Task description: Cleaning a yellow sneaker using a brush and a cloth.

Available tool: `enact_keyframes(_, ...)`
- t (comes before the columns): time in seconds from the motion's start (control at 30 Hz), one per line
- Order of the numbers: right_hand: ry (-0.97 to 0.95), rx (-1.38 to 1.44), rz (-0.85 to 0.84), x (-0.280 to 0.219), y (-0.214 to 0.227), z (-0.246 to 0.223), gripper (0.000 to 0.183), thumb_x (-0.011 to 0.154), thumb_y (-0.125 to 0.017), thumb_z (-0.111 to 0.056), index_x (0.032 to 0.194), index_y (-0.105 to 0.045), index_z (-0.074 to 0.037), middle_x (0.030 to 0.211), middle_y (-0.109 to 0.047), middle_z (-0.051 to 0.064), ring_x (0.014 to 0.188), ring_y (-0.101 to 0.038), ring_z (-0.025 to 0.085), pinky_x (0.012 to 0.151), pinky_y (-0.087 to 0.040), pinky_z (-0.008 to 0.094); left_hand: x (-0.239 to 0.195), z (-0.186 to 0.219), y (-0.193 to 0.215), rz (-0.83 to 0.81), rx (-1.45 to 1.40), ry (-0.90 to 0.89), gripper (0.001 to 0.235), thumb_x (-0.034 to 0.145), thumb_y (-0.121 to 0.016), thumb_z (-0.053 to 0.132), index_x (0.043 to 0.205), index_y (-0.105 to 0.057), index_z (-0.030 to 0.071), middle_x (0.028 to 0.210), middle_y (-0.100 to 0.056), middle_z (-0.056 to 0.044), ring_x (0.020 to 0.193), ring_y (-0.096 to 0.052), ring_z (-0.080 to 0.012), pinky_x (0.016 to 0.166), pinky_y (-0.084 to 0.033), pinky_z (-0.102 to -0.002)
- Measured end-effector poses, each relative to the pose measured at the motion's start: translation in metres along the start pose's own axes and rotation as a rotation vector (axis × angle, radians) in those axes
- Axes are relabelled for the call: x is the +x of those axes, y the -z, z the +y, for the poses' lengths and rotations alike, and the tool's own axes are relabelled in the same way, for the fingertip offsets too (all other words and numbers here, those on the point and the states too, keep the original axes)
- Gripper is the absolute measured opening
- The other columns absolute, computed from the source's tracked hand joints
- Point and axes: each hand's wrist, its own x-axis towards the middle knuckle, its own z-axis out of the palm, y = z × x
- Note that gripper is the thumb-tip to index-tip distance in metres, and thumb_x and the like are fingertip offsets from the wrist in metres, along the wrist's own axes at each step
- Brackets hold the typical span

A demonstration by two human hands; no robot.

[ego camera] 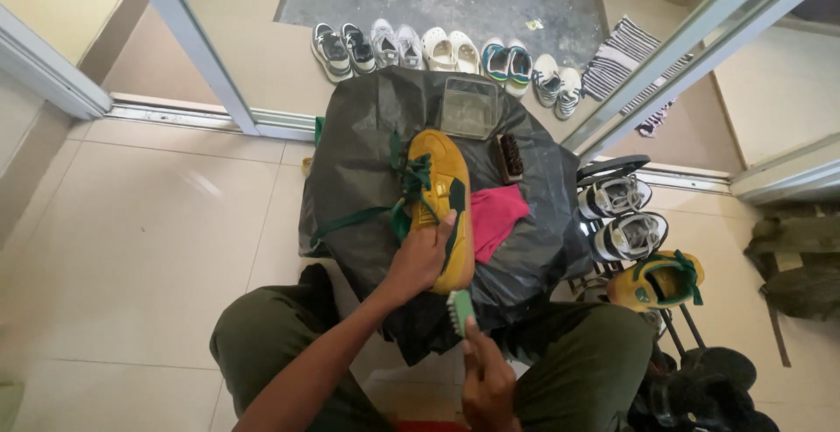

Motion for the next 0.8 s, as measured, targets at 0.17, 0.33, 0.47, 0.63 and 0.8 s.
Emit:
enact_keyframes(0.17, -0.045, 0.037, -0.042, 0.045, -0.012, 0.037, 0.034, 0.098, -0.059, -0.004, 0.131, -0.065, -0.001, 0.124, -0.075, 0.014, 0.105, -0.076, 0.025, 0.088, -0.059, 0.034, 0.001, -0.001, 0.0, -0.037, 0.009, 0.014, 0.066, 0.106, -0.027, 0.058, 0.063, -0.04, 0.011, 0.062, -0.05, -0.011, 0.057, -0.051, -0.0264, 0.057, -0.034, -0.046)
enact_keyframes(0.33, -0.239, -0.029, -0.092, 0.144, -0.027, 0.051, 0.028, 0.091, -0.07, -0.014, 0.117, -0.078, -0.021, 0.09, -0.079, 0.016, 0.091, -0.071, 0.043, 0.073, -0.052, 0.056, 0.013, -0.03, -0.009, -0.012, 0.01, -0.181, 0.063, 0.112, -0.03, 0.043, 0.099, -0.073, -0.001, 0.07, -0.058, -0.034, 0.065, -0.067, -0.0298, 0.047, -0.044, -0.035)
enact_keyframes(0.47, -0.112, -0.162, -0.162, 0.228, -0.057, 0.078, 0.017, 0.093, -0.069, -0.021, 0.108, -0.077, -0.023, 0.078, -0.073, 0.02, 0.081, -0.07, 0.047, 0.072, -0.05, 0.056, 0.015, -0.031, -0.009, -0.044, 0.052, -0.176, 0.057, 0.112, -0.03, 0.038, 0.113, -0.071, -0.002, 0.071, -0.054, -0.035, 0.069, -0.065, -0.0423, 0.047, -0.047, -0.04)
enact_keyframes(0.63, -0.061, -0.244, -0.349, 0.299, -0.092, 0.094, 0.016, 0.098, -0.067, -0.033, 0.111, -0.075, -0.028, 0.085, -0.076, 0.013, 0.089, -0.072, 0.043, 0.078, -0.055, 0.055, 0.015, -0.023, -0.009, -0.057, 0.134, -0.181, 0.054, 0.11, -0.031, 0.038, 0.123, -0.069, 0.001, 0.07, -0.06, -0.029, 0.067, -0.066, -0.0408, 0.049, -0.048, -0.043)
enact_keyframes(0.8, -0.077, -0.215, -0.386, 0.308, -0.091, 0.095, 0.016, 0.098, -0.067, -0.03, 0.111, -0.075, -0.025, 0.076, -0.072, 0.013, 0.085, -0.071, 0.044, 0.073, -0.053, 0.054, 0.008, -0.01, -0.003, -0.016, 0.034, -0.018, 0.073, 0.111, -0.031, 0.054, 0.083, -0.07, -0.001, 0.067, -0.063, -0.029, 0.072, -0.072, -0.0322, 0.049, -0.05, -0.037)
